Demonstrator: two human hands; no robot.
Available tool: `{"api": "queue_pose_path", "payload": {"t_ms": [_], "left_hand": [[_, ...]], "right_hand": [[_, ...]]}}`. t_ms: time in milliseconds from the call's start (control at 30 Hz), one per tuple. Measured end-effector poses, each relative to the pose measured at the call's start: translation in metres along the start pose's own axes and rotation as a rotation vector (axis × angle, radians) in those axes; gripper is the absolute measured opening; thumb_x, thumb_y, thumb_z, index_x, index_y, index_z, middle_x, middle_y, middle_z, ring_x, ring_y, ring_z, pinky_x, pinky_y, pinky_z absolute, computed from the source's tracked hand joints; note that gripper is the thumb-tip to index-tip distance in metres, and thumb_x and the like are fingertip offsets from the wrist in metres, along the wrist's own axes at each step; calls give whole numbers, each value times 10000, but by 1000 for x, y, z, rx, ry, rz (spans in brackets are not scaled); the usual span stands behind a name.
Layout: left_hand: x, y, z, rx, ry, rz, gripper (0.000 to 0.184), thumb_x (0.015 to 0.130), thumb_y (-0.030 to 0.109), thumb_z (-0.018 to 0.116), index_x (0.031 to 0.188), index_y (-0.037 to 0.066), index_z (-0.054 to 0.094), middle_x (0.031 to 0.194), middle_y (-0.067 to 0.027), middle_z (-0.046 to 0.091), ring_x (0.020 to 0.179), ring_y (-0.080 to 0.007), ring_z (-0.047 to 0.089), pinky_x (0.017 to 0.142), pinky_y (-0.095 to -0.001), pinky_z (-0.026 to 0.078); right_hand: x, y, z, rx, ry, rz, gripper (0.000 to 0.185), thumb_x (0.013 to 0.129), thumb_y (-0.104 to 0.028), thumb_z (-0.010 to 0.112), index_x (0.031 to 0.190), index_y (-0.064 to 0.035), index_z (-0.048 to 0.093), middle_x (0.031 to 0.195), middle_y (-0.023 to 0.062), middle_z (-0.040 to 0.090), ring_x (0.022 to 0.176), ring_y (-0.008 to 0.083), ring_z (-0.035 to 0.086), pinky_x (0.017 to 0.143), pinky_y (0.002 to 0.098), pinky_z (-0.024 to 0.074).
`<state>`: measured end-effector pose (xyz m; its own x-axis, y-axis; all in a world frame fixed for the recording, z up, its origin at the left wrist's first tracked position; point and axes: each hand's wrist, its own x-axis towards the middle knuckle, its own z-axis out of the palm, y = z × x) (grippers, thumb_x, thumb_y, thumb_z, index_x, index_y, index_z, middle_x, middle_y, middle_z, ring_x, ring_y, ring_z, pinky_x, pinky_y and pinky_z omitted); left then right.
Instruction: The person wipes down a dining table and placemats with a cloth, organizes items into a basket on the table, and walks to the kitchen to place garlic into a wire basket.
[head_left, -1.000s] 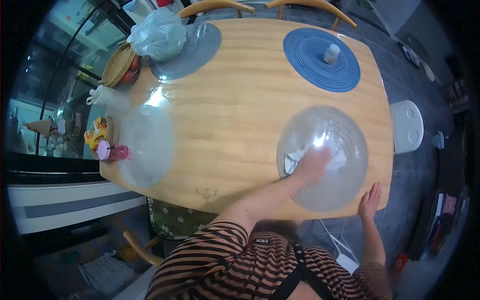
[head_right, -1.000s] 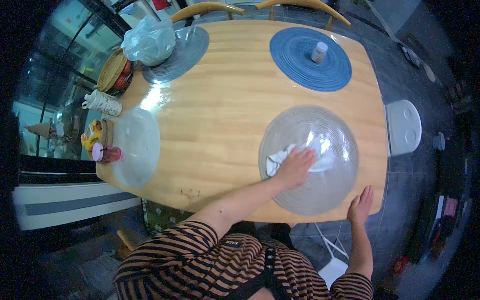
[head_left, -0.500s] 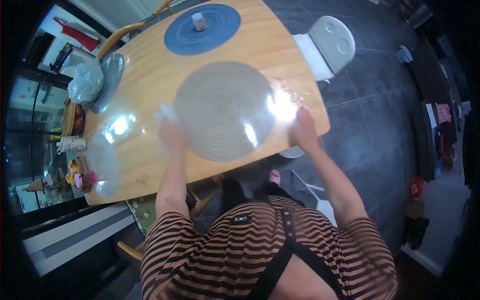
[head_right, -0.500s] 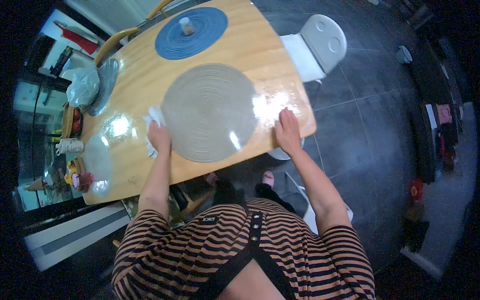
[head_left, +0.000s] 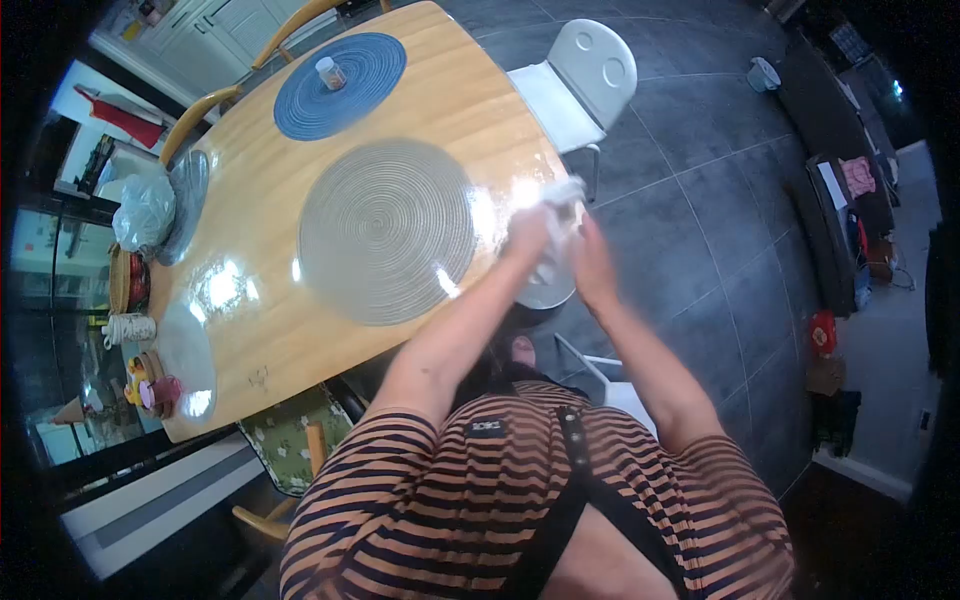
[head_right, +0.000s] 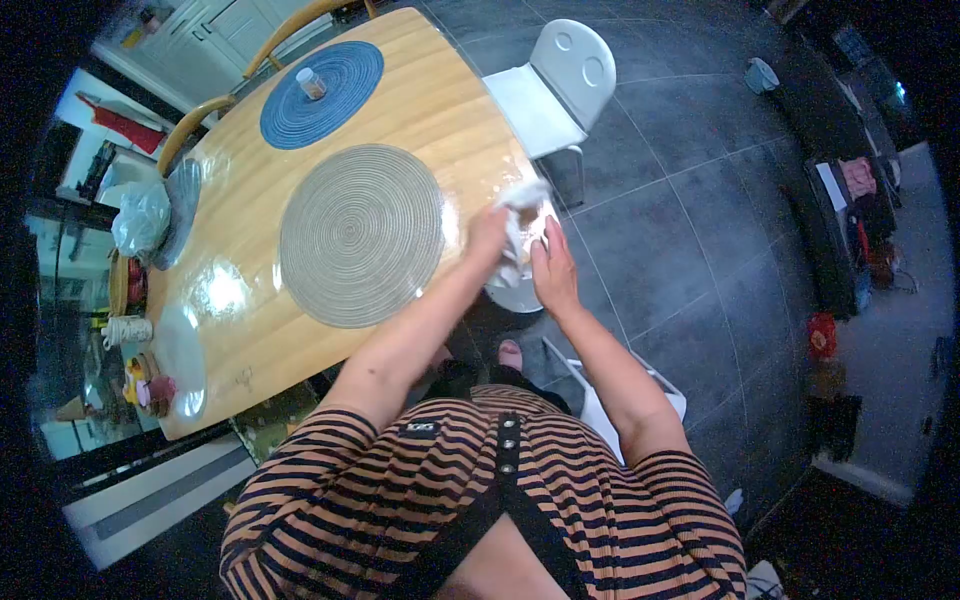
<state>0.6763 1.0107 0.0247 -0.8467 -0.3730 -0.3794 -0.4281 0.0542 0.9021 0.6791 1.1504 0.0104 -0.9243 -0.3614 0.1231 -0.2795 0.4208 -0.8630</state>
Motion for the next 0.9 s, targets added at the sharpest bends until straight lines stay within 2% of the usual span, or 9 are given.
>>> {"api": "queue_pose_path", "payload": {"t_ms": [67,133,200,267,333,433,467,633,900], "left_hand": [[8,-19,-31,-677,-57,-25,214,851,201,461,930,23,551,821,-44,565,721,-138,521,646,-266,425],[-14,-11,-76,-874,-57,72,237,850,215,465,961,20,540,864,-50,559,764,-131,514,679,-268,422],[-28,-38,-118,-678,103,183,283,845,233,473,1015,14,528,897,-48,564,794,-138,522,714,-275,422],[-65,-28,-158,-252,319,125,357,843,250,468,1094,-2,495,1027,-123,544,906,-213,521,786,-300,403],[-84,-62,-183,480,612,338,439,817,250,485,1170,-7,437,1173,-195,451,1035,-315,459,859,-368,357],[-106,-90,-207,1060,330,467,525,773,253,521,1214,1,391,1258,-227,353,1117,-379,368,924,-450,275],[-104,-98,-210,1009,249,558,614,734,271,559,1250,19,343,1293,-214,316,1160,-391,316,955,-498,215],[-89,-98,-168,954,183,681,642,727,283,573,1249,0,328,1295,-248,284,1214,-384,250,995,-478,179],[-22,-73,-5,704,-196,891,543,736,212,550,1227,56,378,1321,-176,298,1235,-301,256,1011,-439,164]], "right_hand": [[-3,-36,-8,15,14,46,479,831,-186,446,1235,43,329,1242,235,374,1152,335,379,967,354,289],[-4,-48,11,-80,-15,-143,486,822,-183,466,1230,45,333,1247,236,367,1152,337,376,968,360,290],[-16,-67,36,-136,-75,-245,490,812,-185,487,1219,47,343,1250,239,360,1151,340,371,967,372,291],[-29,-92,65,-128,-154,-312,484,809,-194,496,1205,47,357,1246,245,356,1147,350,365,964,389,295],[-41,-103,84,-136,-257,-363,469,812,-200,490,1192,44,367,1242,249,353,1136,368,363,957,402,300],[-56,-103,93,-125,-353,-362,462,814,-198,481,1193,37,361,1249,249,340,1126,384,360,949,410,307],[-58,-104,90,-130,-364,-348,462,814,-197,481,1194,35,359,1254,245,337,1129,381,359,949,408,308],[-73,-86,73,-205,-285,-173,457,816,-191,475,1199,26,354,1275,224,323,1146,363,352,954,396,304],[-64,-57,34,-155,17,-24,489,826,-159,424,1243,58,292,1299,249,280,1198,362,296,999,382,239]]}}
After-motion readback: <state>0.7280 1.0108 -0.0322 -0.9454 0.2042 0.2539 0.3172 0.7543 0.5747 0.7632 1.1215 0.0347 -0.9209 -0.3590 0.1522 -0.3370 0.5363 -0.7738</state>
